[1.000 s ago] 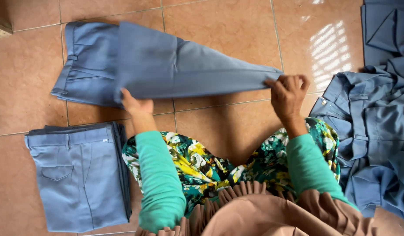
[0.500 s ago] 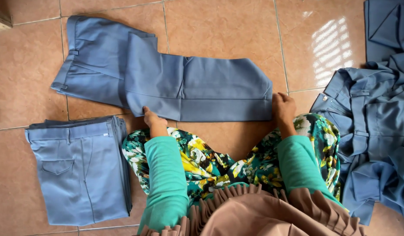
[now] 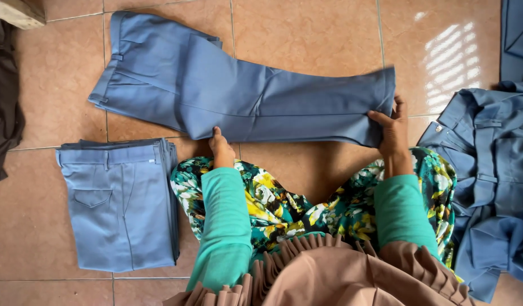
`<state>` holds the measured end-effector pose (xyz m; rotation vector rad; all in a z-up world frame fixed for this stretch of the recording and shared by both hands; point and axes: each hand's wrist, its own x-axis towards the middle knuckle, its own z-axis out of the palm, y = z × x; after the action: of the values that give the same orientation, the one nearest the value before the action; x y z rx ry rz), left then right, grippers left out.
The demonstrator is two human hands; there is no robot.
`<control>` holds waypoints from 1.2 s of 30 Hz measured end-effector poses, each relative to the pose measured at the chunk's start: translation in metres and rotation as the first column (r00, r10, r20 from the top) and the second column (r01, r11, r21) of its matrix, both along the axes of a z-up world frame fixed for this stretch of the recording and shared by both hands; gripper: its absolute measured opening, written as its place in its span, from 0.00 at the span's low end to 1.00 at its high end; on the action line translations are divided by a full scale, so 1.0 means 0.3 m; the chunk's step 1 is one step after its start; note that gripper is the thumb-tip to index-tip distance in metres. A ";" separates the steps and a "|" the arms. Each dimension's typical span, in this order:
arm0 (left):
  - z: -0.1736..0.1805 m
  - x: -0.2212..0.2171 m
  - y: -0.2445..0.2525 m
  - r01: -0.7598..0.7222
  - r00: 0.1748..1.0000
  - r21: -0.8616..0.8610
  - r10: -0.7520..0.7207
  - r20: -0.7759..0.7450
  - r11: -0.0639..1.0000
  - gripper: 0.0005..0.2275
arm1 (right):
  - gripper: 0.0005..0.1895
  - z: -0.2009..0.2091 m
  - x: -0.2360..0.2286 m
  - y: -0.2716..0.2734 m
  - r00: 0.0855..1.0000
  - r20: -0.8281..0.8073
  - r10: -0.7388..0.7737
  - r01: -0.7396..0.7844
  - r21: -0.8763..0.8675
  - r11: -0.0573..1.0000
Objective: Folding blue trousers into neat rectangles and stacking them on the floor.
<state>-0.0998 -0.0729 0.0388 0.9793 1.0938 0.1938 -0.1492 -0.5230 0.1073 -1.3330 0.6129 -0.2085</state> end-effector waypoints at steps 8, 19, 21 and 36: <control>-0.328 0.038 0.094 0.148 0.986 -0.054 -0.152 -0.074 0.988 0.31 | 0.31 -0.238 -0.011 -0.138 0.924 -0.363 0.116 0.062 0.445 0.893; 0.289 -0.091 -0.172 0.939 0.240 -0.165 -0.919 -0.314 0.301 0.33 | 0.12 -0.011 -0.035 -0.390 0.971 -0.205 -0.121 0.218 0.563 0.797; 0.314 -0.101 -0.253 0.964 0.121 -0.194 -0.948 -0.295 0.183 0.31 | 0.07 0.061 -0.054 -0.456 0.953 -0.246 -0.176 0.282 0.512 0.811; 0.094 -0.200 -1.117 0.921 -0.100 0.378 -0.995 -0.017 -0.099 0.29 | 0.09 0.531 0.067 -0.231 0.947 0.139 -0.291 0.189 0.491 0.850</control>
<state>-0.1598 -0.4081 0.0670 1.7557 -0.2618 -0.8293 -0.1290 -0.5922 0.2665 -0.7448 0.6042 -0.3742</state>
